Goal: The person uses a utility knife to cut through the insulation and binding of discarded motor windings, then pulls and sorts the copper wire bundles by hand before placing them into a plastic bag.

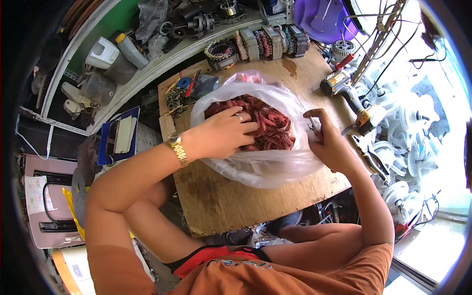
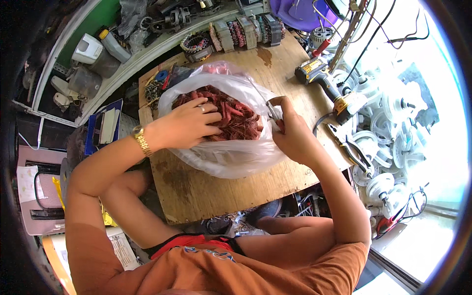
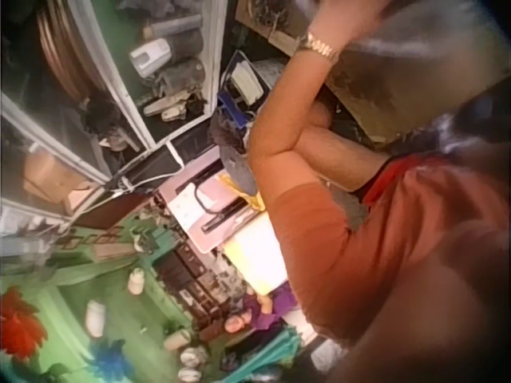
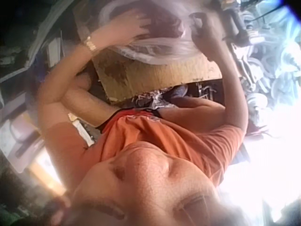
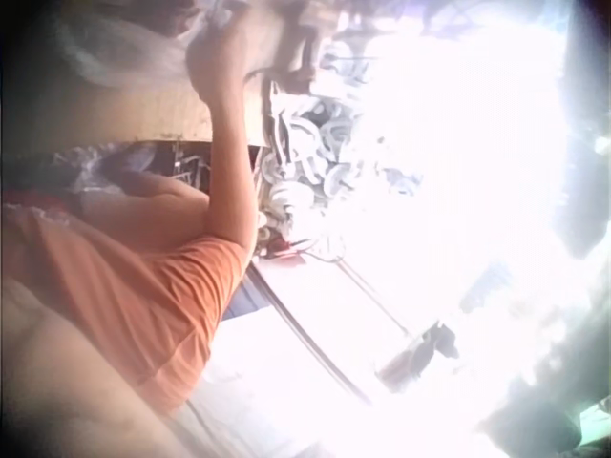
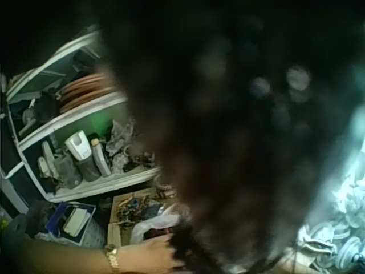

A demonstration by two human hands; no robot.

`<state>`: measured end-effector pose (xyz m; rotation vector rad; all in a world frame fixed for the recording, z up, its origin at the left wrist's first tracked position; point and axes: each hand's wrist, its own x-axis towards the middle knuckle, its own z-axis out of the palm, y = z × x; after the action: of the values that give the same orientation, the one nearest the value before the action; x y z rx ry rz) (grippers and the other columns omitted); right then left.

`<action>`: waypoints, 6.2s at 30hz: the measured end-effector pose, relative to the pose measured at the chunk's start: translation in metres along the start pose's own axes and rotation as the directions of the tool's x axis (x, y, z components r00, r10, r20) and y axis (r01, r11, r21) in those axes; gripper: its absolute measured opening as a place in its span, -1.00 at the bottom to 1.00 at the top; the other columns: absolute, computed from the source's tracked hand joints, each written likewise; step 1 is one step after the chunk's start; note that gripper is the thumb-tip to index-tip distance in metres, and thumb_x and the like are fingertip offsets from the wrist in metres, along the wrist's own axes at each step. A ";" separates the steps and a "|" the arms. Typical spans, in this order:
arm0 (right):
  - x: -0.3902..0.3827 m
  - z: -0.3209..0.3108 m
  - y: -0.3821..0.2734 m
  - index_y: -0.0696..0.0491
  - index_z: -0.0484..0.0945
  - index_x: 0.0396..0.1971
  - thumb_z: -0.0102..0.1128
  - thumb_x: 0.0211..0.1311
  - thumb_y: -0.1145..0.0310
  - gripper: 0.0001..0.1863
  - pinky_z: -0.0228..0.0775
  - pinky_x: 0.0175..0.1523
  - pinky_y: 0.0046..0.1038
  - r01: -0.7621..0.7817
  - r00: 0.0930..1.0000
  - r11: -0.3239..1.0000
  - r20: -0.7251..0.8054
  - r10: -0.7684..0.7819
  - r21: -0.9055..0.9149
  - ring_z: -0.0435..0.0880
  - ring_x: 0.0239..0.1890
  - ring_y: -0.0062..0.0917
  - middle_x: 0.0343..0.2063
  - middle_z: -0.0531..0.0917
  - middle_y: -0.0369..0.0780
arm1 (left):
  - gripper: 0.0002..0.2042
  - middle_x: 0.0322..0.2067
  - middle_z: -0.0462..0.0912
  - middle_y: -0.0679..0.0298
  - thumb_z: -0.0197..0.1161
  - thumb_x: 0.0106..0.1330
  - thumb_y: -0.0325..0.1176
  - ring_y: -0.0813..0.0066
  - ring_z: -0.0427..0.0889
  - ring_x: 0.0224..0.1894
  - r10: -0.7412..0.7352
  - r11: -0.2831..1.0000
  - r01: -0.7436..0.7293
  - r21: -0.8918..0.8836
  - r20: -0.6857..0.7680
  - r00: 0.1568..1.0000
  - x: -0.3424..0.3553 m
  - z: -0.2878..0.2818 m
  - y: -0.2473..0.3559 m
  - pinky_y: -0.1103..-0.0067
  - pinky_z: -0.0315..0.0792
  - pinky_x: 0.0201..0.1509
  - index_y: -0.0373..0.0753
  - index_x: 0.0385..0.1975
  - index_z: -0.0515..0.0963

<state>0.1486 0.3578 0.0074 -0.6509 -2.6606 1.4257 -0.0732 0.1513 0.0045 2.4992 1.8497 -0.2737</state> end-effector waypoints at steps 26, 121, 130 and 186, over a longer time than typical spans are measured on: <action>-0.018 0.006 0.004 -0.02 0.32 0.26 0.08 0.25 0.52 -0.46 0.20 -0.42 -0.47 0.103 0.877 0.993 0.467 -0.114 0.050 0.28 -0.57 -0.60 -0.62 0.29 -0.37 | -0.84 0.15 0.56 0.38 0.28 0.10 -0.30 0.34 0.37 0.33 0.062 0.998 -0.052 -0.047 0.243 0.968 0.000 -0.020 0.035 0.32 0.28 0.27 0.01 -0.34 0.75; 0.049 0.118 -0.087 0.02 0.26 0.41 0.32 0.17 -0.06 -0.14 0.15 0.34 0.17 0.590 0.802 0.465 0.413 -0.432 -0.660 0.51 0.19 -0.07 0.09 0.56 -0.01 | -0.70 -0.20 0.62 0.41 0.12 0.47 -0.30 0.67 0.57 -0.30 -0.930 -0.071 0.078 -0.994 0.094 0.356 -0.068 -0.045 -0.082 0.64 0.46 -0.33 -0.20 0.14 0.48; 0.050 0.100 -0.128 0.06 0.65 -0.34 0.30 0.15 0.13 -0.71 0.44 0.00 -0.04 0.514 0.838 0.406 0.342 -0.425 -0.755 0.60 -0.13 -0.24 -0.14 0.62 -0.06 | -0.67 -0.25 0.61 0.50 0.11 0.44 -0.39 0.82 0.49 -0.34 -0.835 -0.007 0.060 -0.998 0.038 0.549 -0.065 -0.067 -0.043 0.74 0.37 -0.36 -0.15 0.18 0.48; 0.027 0.095 -0.080 -0.01 0.66 -0.22 0.36 0.13 0.09 -0.68 0.24 0.29 -0.06 0.710 0.705 0.474 0.519 -0.484 -0.521 0.51 0.15 -0.30 -0.12 0.62 -0.23 | -0.66 -0.08 0.65 0.09 0.17 0.27 -0.34 0.08 0.67 -0.03 -0.216 0.966 0.137 -0.221 -0.386 0.897 -0.026 0.041 -0.013 0.27 0.51 0.08 -0.29 0.03 0.52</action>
<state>0.0741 0.2546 0.0134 0.5938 -3.1192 0.2936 -0.0978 0.1257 -0.0304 2.3935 2.1290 0.4419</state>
